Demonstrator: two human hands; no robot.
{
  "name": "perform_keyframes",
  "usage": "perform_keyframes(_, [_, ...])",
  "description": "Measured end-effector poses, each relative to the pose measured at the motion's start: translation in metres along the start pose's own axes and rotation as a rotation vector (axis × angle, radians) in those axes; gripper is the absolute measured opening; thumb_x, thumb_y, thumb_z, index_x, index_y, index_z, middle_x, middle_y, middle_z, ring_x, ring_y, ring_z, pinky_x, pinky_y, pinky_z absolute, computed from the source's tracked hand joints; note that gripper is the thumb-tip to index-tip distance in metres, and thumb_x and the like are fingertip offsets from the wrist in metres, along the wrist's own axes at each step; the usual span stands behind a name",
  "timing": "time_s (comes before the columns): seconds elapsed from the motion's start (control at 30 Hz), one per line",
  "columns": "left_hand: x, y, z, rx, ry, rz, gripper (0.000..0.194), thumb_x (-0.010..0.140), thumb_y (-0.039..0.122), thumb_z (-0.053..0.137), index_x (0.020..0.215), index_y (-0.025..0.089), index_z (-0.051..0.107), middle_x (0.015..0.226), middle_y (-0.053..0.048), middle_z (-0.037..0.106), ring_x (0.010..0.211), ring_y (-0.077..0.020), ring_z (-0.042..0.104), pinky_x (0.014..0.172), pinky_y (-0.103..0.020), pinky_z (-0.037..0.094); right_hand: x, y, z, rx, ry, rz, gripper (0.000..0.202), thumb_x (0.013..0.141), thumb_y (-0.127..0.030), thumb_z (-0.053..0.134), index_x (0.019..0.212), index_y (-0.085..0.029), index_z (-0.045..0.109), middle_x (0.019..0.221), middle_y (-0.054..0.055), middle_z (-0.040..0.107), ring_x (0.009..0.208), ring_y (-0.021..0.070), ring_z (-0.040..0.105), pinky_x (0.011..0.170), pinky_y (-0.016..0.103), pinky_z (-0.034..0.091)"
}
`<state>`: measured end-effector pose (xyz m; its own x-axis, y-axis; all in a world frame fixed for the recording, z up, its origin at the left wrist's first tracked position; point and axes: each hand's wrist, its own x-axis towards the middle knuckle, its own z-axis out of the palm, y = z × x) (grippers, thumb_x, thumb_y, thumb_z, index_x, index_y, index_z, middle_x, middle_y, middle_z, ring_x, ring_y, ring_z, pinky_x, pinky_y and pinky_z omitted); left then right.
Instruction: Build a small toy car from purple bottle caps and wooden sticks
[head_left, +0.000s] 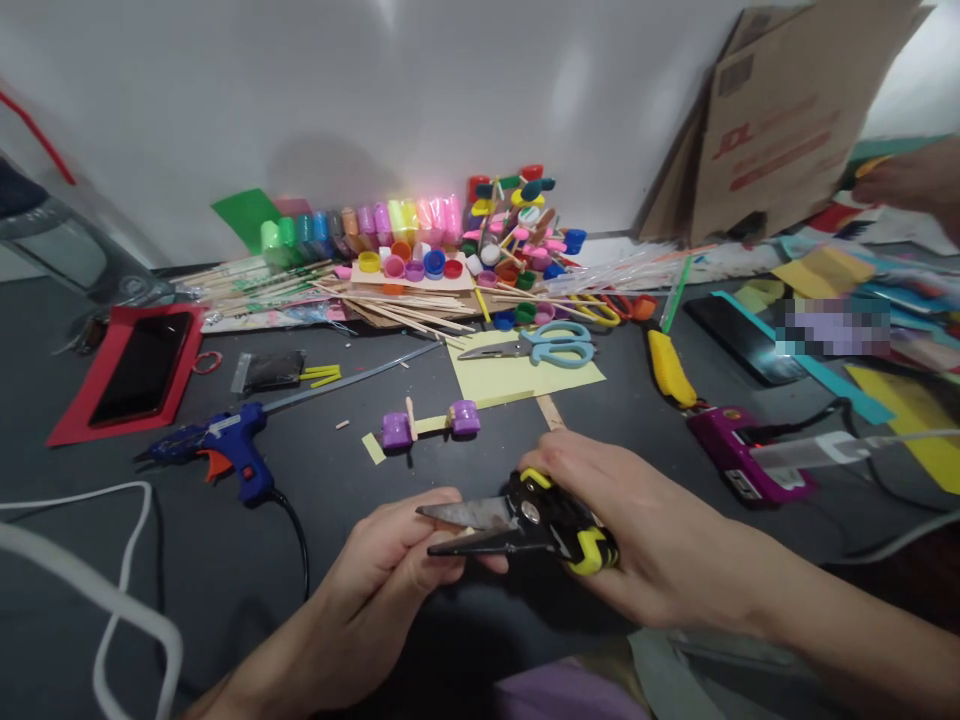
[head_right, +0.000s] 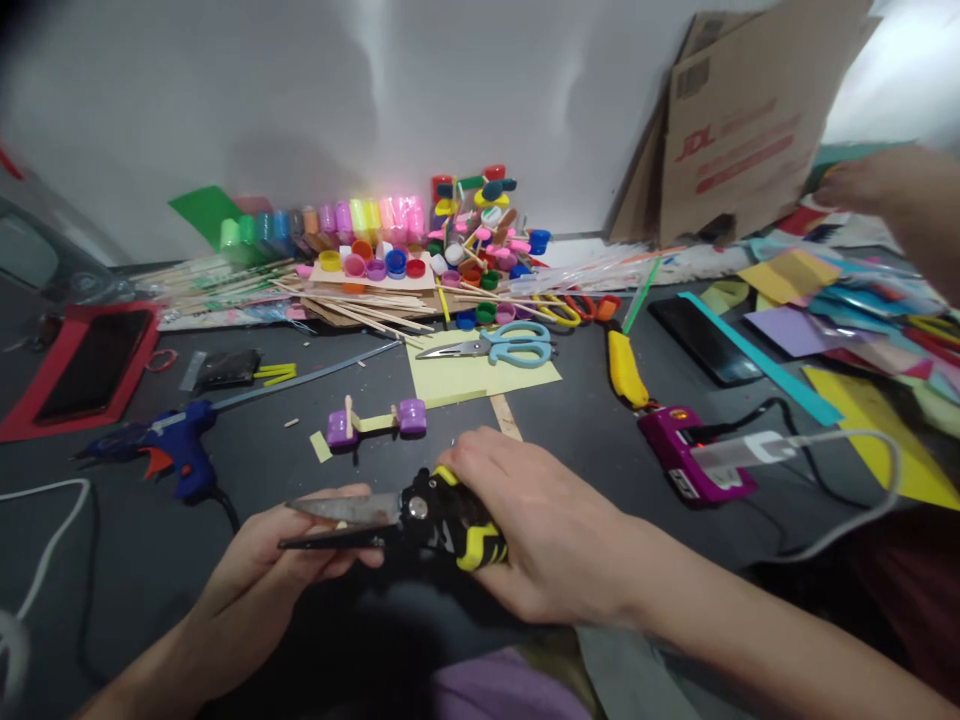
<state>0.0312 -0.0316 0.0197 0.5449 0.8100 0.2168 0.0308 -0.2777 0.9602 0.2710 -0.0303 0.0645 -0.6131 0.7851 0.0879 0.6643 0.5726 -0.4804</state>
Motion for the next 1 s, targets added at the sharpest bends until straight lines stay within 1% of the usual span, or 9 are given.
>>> perform_keyframes(0.1, [0.001,-0.001,0.001,0.008,0.017,-0.013,0.038,0.103,0.03,0.042,0.085,0.025,0.075,0.074,-0.003,0.071,0.063,-0.0142,0.066,0.057,-0.024,0.052,-0.001,0.0,-0.002,-0.037,-0.017,0.01,0.029,0.074,-0.013,0.056,0.102,-0.016,0.057,0.094,0.012,0.068,0.086,0.0265,0.064,0.074,0.038,0.054])
perform_keyframes(0.2, [0.003,0.0,-0.001,0.022,0.004,-0.012,0.039,0.103,0.032,0.042,0.082,0.024,0.074,0.073,-0.001,0.068,0.063,-0.0134,0.064,0.058,-0.023,0.051,-0.004,0.0,-0.003,-0.083,-0.037,0.013,0.032,0.071,-0.013,0.057,0.103,-0.016,0.058,0.097,0.014,0.068,0.087,0.0277,0.064,0.075,0.039,0.054])
perform_keyframes(0.37, [0.005,0.002,-0.004,-0.009,-0.06,0.003,0.038,0.103,0.032,0.043,0.08,0.021,0.072,0.07,-0.001,0.061,0.061,-0.0126,0.058,0.059,-0.024,0.046,-0.009,0.003,0.0,-0.175,-0.011,-0.022,0.03,0.066,-0.011,0.054,0.096,-0.014,0.059,0.089,0.015,0.066,0.078,0.0279,0.06,0.066,0.04,0.053])
perform_keyframes(0.47, [0.006,0.004,-0.005,-0.069,-0.093,-0.067,0.042,0.102,0.04,0.043,0.078,0.02,0.072,0.068,-0.001,0.06,0.064,-0.0128,0.056,0.062,-0.024,0.044,-0.009,0.007,0.003,-0.192,-0.003,-0.044,0.028,0.062,-0.009,0.051,0.089,-0.015,0.058,0.08,0.012,0.064,0.069,0.0258,0.058,0.059,0.037,0.05])
perform_keyframes(0.57, [0.005,0.003,-0.003,-0.134,-0.056,-0.168,0.043,0.101,0.043,0.047,0.076,0.02,0.073,0.071,-0.001,0.063,0.066,-0.0123,0.055,0.065,-0.023,0.043,-0.008,0.008,0.004,-0.138,0.027,-0.03,0.025,0.069,-0.011,0.05,0.092,-0.014,0.057,0.082,0.012,0.065,0.071,0.0253,0.06,0.061,0.036,0.051])
perform_keyframes(0.63, [0.004,0.001,-0.002,-0.183,-0.026,-0.207,0.041,0.1,0.043,0.049,0.077,0.02,0.074,0.075,-0.002,0.066,0.069,-0.0127,0.056,0.067,-0.023,0.043,-0.006,0.008,0.004,-0.073,0.038,0.0,0.023,0.075,-0.013,0.05,0.097,-0.014,0.057,0.087,0.013,0.065,0.076,0.0249,0.061,0.066,0.036,0.053])
perform_keyframes(0.73, [0.004,-0.004,-0.001,-0.238,0.006,-0.212,0.036,0.1,0.04,0.05,0.083,0.022,0.075,0.082,-0.003,0.069,0.077,-0.0145,0.06,0.074,-0.024,0.045,-0.004,0.008,0.005,-0.025,0.004,0.026,0.027,0.076,-0.015,0.054,0.103,-0.013,0.057,0.094,0.014,0.065,0.083,0.0265,0.062,0.073,0.038,0.053])
perform_keyframes(0.87, [0.005,-0.007,-0.003,-0.209,0.034,-0.158,0.027,0.101,0.03,0.051,0.087,0.023,0.073,0.084,-0.001,0.065,0.08,-0.0129,0.059,0.075,-0.022,0.044,-0.003,0.011,0.004,-0.052,-0.031,0.045,0.032,0.073,-0.013,0.057,0.105,-0.011,0.058,0.096,0.015,0.064,0.088,0.0294,0.061,0.078,0.043,0.053])
perform_keyframes(1.0, [0.005,-0.01,-0.004,-0.159,0.073,-0.083,0.025,0.101,0.022,0.049,0.09,0.025,0.072,0.084,0.001,0.064,0.08,-0.0111,0.058,0.076,-0.02,0.043,0.0,0.011,0.003,-0.054,-0.054,0.068,0.033,0.071,-0.012,0.057,0.105,-0.01,0.06,0.097,0.016,0.065,0.09,0.0303,0.06,0.08,0.045,0.053])
